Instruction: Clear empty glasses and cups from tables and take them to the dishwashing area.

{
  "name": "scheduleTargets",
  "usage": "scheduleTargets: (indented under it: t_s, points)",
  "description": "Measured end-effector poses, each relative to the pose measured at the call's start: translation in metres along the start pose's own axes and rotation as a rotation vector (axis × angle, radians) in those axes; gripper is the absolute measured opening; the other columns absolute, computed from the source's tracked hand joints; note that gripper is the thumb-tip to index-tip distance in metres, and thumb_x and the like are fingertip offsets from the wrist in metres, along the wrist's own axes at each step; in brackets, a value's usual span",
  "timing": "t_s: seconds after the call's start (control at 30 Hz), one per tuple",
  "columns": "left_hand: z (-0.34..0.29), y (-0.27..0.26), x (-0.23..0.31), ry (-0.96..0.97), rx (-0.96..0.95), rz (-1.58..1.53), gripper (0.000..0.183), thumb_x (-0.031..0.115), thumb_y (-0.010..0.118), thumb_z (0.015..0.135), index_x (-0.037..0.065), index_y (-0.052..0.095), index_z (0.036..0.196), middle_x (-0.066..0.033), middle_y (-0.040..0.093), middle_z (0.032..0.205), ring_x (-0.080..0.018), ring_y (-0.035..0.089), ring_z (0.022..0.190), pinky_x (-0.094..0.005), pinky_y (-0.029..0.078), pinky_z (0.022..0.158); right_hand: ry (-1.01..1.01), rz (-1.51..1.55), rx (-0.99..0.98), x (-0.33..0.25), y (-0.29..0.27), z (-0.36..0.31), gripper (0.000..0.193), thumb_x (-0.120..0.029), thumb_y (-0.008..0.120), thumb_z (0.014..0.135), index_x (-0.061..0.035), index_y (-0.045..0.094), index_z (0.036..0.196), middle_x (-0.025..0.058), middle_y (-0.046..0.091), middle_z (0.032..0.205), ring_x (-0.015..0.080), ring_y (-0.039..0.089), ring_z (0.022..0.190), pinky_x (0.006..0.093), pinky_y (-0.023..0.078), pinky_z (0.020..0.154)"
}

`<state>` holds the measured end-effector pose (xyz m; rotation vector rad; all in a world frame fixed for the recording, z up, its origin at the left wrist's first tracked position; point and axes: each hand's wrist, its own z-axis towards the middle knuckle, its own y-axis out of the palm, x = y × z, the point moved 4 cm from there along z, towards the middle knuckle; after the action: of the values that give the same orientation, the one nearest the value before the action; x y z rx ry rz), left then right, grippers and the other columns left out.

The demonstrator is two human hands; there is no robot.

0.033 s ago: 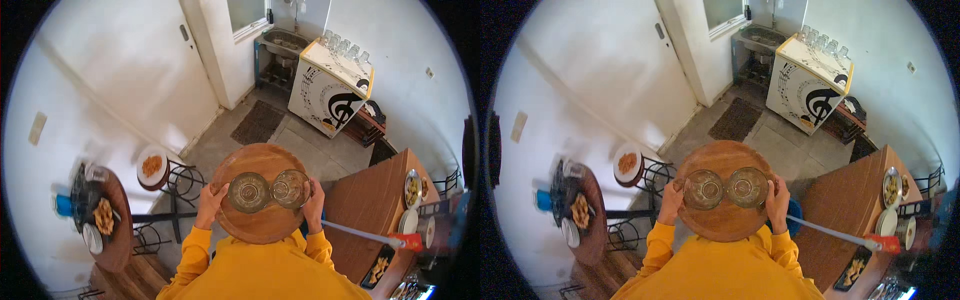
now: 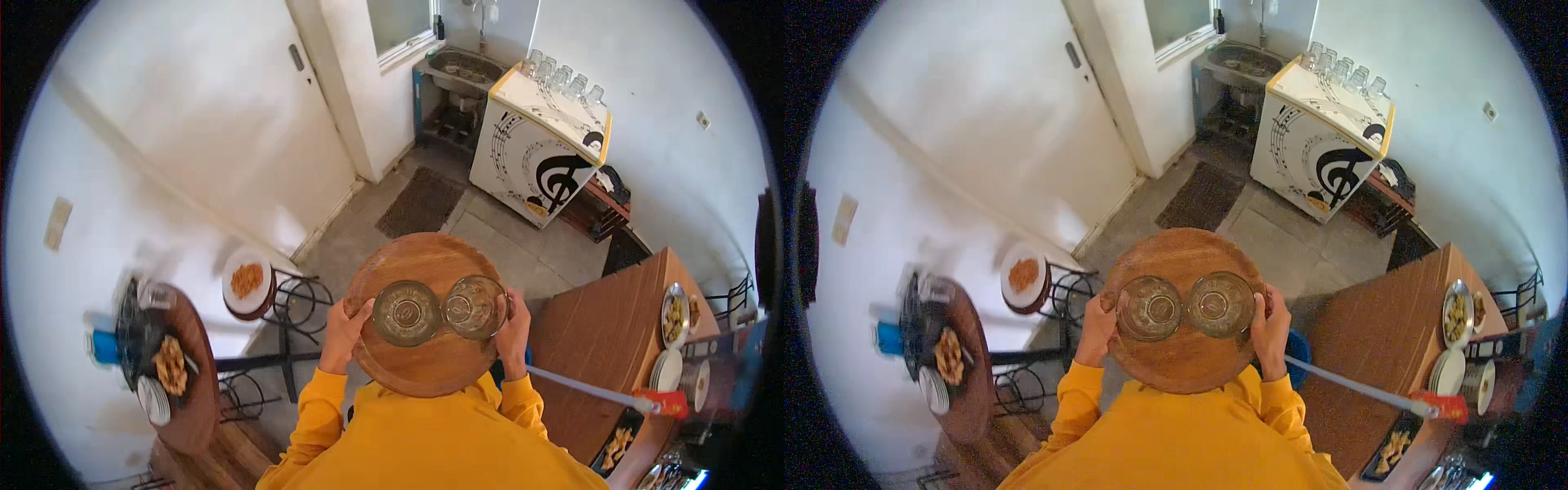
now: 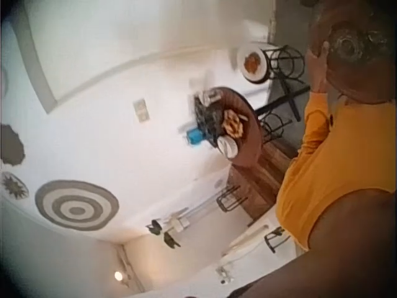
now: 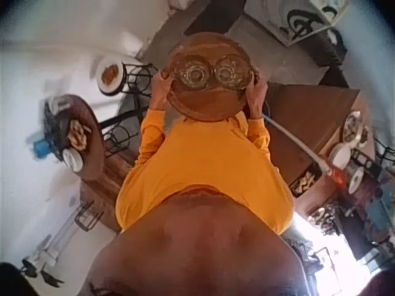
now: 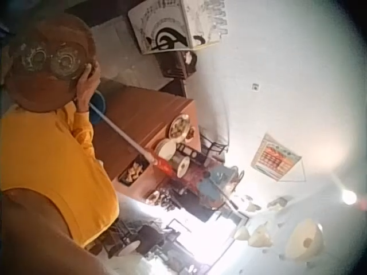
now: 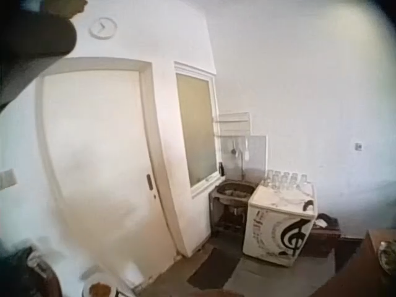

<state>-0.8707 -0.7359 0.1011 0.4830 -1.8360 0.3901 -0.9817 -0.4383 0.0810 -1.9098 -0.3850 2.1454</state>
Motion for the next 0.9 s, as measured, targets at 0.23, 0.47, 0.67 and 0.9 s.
scheduleTargets:
  t_s: [0.23,0.47,0.67,0.9]
  points:
    - [0.196,0.036,0.045,0.013,-0.049,0.009,0.037,0.023,0.072,0.087,-0.003,0.062,0.112,-0.0057,0.066,0.102,-0.0125,0.060,0.090,-0.0283,0.048,0.081,0.024,-0.062,-0.011,0.002,0.054,0.181,0.028,-0.016,0.053,0.097,0.0026,0.057,0.118,0.0210,0.065,0.109,0.0301,0.064,0.099,0.0348,0.050,0.084]
    - [0.377,0.094,0.112,0.038,-0.172,0.000,0.041,0.026,0.074,0.085,-0.003,0.061,0.111,-0.0057,0.066,0.101,-0.0126,0.059,0.088,-0.0285,0.047,0.080,0.037,-0.118,0.088,0.006,0.100,0.340,0.031,-0.024,0.050,0.101,0.0023,0.055,0.116,0.0094,0.064,0.101,0.0146,0.059,0.093,0.0284,0.047,0.081]
    - [0.541,0.141,0.151,-0.066,-0.301,0.089,0.045,0.031,0.075,0.084,-0.003,0.061,0.110,-0.0066,0.066,0.103,-0.0138,0.060,0.090,-0.0291,0.048,0.079,0.044,-0.137,0.190,-0.006,0.137,0.473,0.019,-0.009,0.049,0.098,0.0010,0.056,0.113,0.0169,0.066,0.104,0.0289,0.064,0.092,0.0360,0.049,0.080]
    - [0.697,0.194,0.178,-0.028,-0.280,0.135,0.043,0.030,0.074,0.085,-0.002,0.062,0.112,-0.0077,0.066,0.105,-0.0143,0.061,0.092,-0.0302,0.049,0.082,0.119,-0.198,0.208,0.025,0.175,0.626,0.024,-0.018,0.053,0.098,0.0007,0.055,0.114,0.0194,0.065,0.098,0.0285,0.063,0.089,0.0347,0.049,0.076]
